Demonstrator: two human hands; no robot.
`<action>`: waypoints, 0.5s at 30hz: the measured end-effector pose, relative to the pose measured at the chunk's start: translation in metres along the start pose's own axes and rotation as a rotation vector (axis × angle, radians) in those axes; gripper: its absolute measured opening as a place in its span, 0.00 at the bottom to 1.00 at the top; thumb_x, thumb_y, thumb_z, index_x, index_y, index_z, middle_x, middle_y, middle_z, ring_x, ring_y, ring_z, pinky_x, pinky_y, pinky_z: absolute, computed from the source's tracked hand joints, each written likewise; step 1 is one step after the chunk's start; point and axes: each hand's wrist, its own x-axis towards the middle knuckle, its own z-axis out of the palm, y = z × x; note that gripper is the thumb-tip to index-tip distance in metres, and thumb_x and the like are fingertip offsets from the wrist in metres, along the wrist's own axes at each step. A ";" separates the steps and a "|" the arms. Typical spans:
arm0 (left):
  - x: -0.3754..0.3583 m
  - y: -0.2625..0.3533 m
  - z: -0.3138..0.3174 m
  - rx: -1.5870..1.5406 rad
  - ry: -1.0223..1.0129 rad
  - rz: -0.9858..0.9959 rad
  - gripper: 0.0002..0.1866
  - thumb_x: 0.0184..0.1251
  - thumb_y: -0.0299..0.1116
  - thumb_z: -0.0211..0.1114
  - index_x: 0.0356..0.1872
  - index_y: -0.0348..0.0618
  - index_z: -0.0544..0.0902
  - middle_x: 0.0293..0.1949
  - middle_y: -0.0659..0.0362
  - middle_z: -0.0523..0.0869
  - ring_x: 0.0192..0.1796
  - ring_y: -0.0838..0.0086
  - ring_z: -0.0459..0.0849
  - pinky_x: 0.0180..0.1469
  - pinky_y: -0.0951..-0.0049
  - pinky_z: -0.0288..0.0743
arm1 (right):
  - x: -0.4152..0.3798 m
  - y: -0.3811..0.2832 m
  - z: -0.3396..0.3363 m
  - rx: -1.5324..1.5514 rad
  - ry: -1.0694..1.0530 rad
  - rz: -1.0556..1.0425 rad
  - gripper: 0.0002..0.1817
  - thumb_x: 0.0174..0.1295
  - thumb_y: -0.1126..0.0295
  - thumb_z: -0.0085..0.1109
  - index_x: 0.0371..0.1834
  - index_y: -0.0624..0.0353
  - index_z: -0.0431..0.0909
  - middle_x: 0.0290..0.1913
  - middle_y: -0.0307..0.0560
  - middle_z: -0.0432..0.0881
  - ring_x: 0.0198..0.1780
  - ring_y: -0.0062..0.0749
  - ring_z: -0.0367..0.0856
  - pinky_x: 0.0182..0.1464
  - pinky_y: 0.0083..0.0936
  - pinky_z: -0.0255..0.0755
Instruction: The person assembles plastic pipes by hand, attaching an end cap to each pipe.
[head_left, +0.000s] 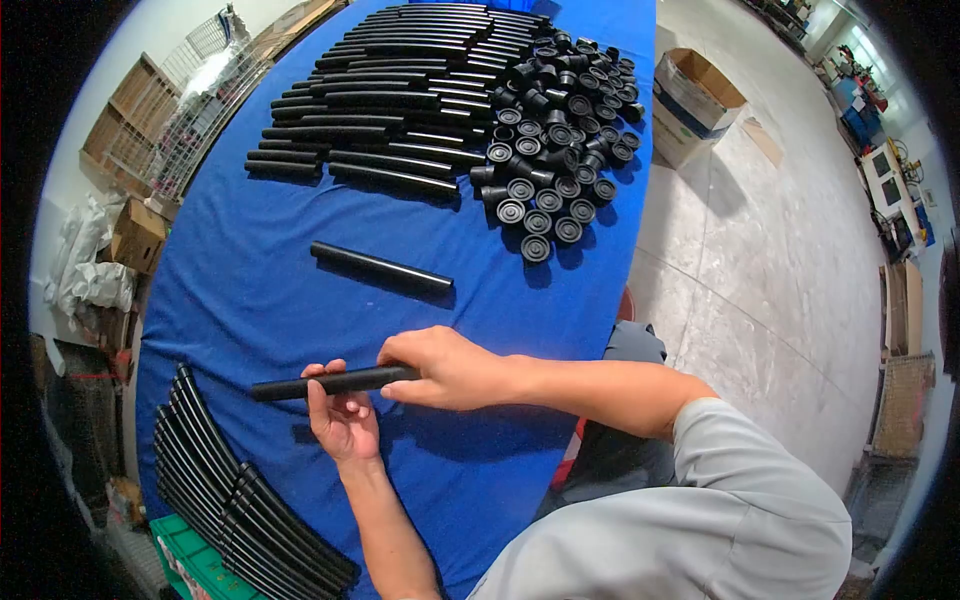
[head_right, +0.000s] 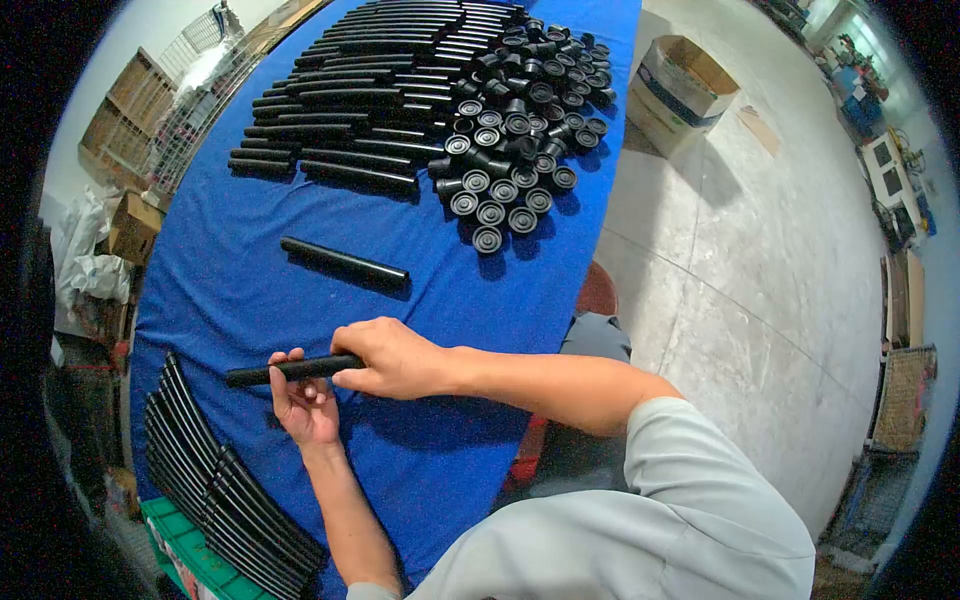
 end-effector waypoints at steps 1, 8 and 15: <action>0.000 -0.001 -0.001 0.015 -0.010 0.008 0.11 0.77 0.36 0.64 0.55 0.46 0.80 0.51 0.47 0.89 0.32 0.74 0.85 0.32 0.72 0.83 | 0.002 -0.005 -0.007 0.093 -0.062 0.123 0.19 0.61 0.60 0.68 0.46 0.64 0.80 0.33 0.57 0.83 0.36 0.52 0.85 0.36 0.45 0.76; 0.003 -0.008 -0.004 0.080 0.051 0.084 0.13 0.73 0.29 0.67 0.56 0.44 0.81 0.55 0.46 0.88 0.57 0.56 0.88 0.60 0.54 0.85 | 0.007 -0.006 -0.017 0.008 -0.032 0.041 0.21 0.59 0.63 0.72 0.51 0.63 0.80 0.38 0.56 0.83 0.42 0.50 0.85 0.43 0.40 0.77; 0.003 -0.007 -0.003 -0.040 0.040 0.043 0.12 0.75 0.30 0.65 0.56 0.45 0.81 0.56 0.45 0.87 0.62 0.51 0.85 0.63 0.48 0.84 | 0.008 -0.001 -0.017 -0.034 -0.050 0.013 0.19 0.60 0.64 0.71 0.50 0.62 0.80 0.38 0.56 0.82 0.43 0.51 0.84 0.43 0.40 0.77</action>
